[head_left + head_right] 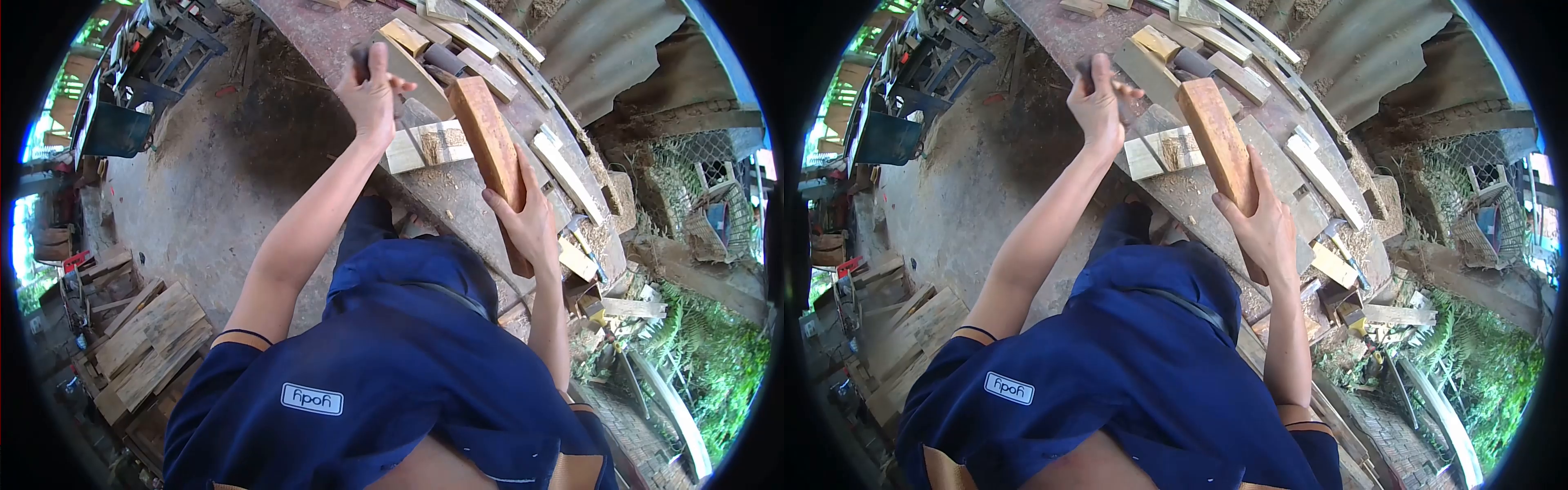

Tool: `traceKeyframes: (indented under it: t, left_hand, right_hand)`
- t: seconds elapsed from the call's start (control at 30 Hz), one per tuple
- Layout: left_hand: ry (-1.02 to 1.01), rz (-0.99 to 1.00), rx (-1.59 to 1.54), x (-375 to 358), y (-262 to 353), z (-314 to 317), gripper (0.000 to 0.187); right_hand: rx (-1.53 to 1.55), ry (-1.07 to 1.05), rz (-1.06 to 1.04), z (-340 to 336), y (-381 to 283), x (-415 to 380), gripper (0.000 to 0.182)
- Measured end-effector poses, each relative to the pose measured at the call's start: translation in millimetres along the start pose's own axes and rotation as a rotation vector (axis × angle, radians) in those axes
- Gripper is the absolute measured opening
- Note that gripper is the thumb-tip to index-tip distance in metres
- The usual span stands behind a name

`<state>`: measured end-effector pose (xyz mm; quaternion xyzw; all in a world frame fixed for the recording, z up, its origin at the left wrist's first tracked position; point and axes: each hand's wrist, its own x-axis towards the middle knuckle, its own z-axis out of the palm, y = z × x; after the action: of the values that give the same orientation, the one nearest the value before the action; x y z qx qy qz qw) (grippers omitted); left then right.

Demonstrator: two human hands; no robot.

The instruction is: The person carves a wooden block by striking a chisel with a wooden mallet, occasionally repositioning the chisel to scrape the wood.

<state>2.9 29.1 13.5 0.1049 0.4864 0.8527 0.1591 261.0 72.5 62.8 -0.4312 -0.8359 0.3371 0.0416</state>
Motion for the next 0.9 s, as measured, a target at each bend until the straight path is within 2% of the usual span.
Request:
traceKeyframes:
  t: [0.07,0.17,0.33,0.4,0.43,0.5,0.63,0.9]
  left_hand:
    - [-0.044,0.003,0.081,-2,-8,7,0.037]
    - [-0.281,0.109,0.208,-10,-12,21,0.043]
    - [-0.330,0.128,0.162,-17,-17,37,0.045]
    - [-0.292,-0.064,0.105,-21,-15,39,0.046]
    - [-0.293,-0.065,0.106,-21,-18,39,0.046]
    - [-0.369,0.058,0.182,-20,-24,39,0.047]
    - [-0.443,-0.081,0.182,-30,-18,44,0.048]
    - [-0.603,0.019,0.297,-45,-15,47,0.042]
  right_hand:
    - [0.038,0.020,-0.008,-3,-1,0,0.087]
    - [0.079,0.038,-0.016,-8,-4,-1,0.088]
    - [0.185,0.024,-0.003,-14,-5,-2,0.090]
    - [0.184,0.036,0.000,-17,-5,-2,0.089]
    - [0.182,0.047,0.000,-18,-6,-2,0.089]
    - [0.195,0.047,0.006,-18,-4,-1,0.089]
    - [0.206,0.048,0.019,-19,-3,-1,0.089]
    - [0.246,0.095,0.029,-21,5,-2,0.089]
